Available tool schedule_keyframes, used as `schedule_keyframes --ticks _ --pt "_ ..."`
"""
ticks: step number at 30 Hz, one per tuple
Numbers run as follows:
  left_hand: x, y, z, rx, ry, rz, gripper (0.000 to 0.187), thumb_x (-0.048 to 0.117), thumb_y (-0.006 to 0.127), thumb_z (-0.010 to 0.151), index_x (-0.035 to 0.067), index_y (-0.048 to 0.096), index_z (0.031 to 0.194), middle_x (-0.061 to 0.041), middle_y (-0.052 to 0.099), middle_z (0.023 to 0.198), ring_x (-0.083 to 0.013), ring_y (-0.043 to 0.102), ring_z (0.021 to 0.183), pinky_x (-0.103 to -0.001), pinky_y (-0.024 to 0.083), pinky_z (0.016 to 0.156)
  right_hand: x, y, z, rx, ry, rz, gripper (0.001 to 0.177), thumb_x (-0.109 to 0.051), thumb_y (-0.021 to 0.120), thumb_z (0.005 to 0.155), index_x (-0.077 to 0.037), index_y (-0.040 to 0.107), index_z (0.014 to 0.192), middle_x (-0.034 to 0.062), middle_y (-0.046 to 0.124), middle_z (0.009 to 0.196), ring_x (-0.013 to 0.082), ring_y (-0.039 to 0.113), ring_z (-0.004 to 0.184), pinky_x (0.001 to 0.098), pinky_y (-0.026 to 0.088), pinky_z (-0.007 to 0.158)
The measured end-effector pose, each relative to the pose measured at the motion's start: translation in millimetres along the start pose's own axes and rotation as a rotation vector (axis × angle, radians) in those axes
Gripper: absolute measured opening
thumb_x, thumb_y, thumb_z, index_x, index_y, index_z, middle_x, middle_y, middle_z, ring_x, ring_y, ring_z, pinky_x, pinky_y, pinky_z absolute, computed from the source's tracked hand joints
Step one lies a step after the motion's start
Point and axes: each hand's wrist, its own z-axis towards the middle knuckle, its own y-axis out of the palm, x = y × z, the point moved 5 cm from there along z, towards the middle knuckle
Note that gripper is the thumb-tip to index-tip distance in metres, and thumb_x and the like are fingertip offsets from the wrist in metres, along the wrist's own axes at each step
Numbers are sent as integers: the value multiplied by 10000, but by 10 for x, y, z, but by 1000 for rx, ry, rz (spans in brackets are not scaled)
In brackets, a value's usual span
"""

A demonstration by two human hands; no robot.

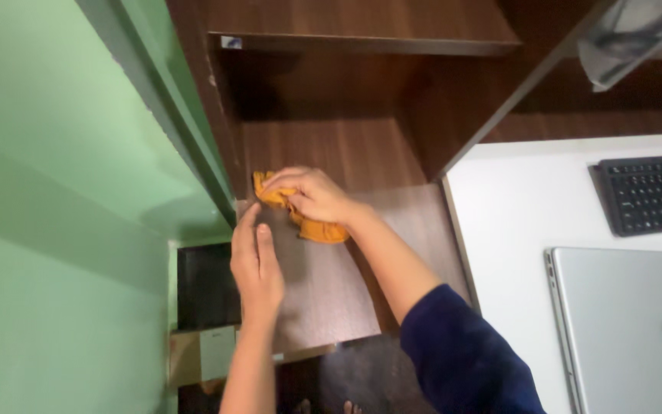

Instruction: The person wipes a white desk surface, two notebooks, and a laptop using an orange cloth. They then wipe the interior of a wooden shelf and place the keyboard on the shelf before returning the laptop to the desk.

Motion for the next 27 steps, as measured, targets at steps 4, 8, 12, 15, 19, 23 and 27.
schedule_keyframes --ticks 4,8,12,15,19,23,27 --pt "254 -197 -245 -200 188 309 484 158 564 1023 16 514 1482 -206 532 1499 -416 486 1391 -479 392 1142 -355 112 -439 0 -15 12 422 57 540 784 -41 704 1161 126 696 1289 359 629 1232 464 490 1062" --pt "501 -290 -505 -329 374 509 671 226 687 843 64 508 1468 -183 508 1515 -383 500 1363 -497 391 1131 -720 396 -874 -145 122 -47 159 -20 609 861 -34 696 993 132 727 1082 308 700 1074 447 540 1029" --pt "555 -249 -679 -526 261 487 779 334 794 725 67 546 1414 -129 616 1353 -314 582 1257 -447 465 1045 -1181 278 -1372 -130 -5 230 258 5 645 769 -36 725 1010 139 752 1019 337 706 1064 474 512 1062" --pt "711 -11 -744 -481 352 422 619 164 730 772 84 594 1370 -105 676 1302 -284 629 1202 -393 524 1003 -1162 8 -1582 113 161 64 297 6 621 762 -63 727 1030 119 754 1136 326 710 1129 425 549 1048" --pt "877 663 -478 -372 629 332 573 -2 598 845 72 609 1413 -129 678 1336 -290 625 1193 -367 529 1007 -1053 -521 -1700 516 161 -325 406 42 605 764 -23 662 1161 247 636 1316 420 563 1302 477 447 1133" --pt "560 1191 -145 -524 509 536 595 -38 591 827 117 671 1395 -121 702 1122 -321 614 1060 -404 516 915 -672 -755 -1605 489 260 -383 449 39 605 851 -17 641 1295 241 622 1376 419 522 1358 469 414 1141" --pt "370 1017 -264 -485 481 434 402 24 609 868 79 725 1248 -105 693 1087 -311 619 1054 -392 529 922 -619 -628 -1703 351 314 -263 413 37 578 930 -33 634 1333 185 649 1365 388 547 1363 464 437 1126"
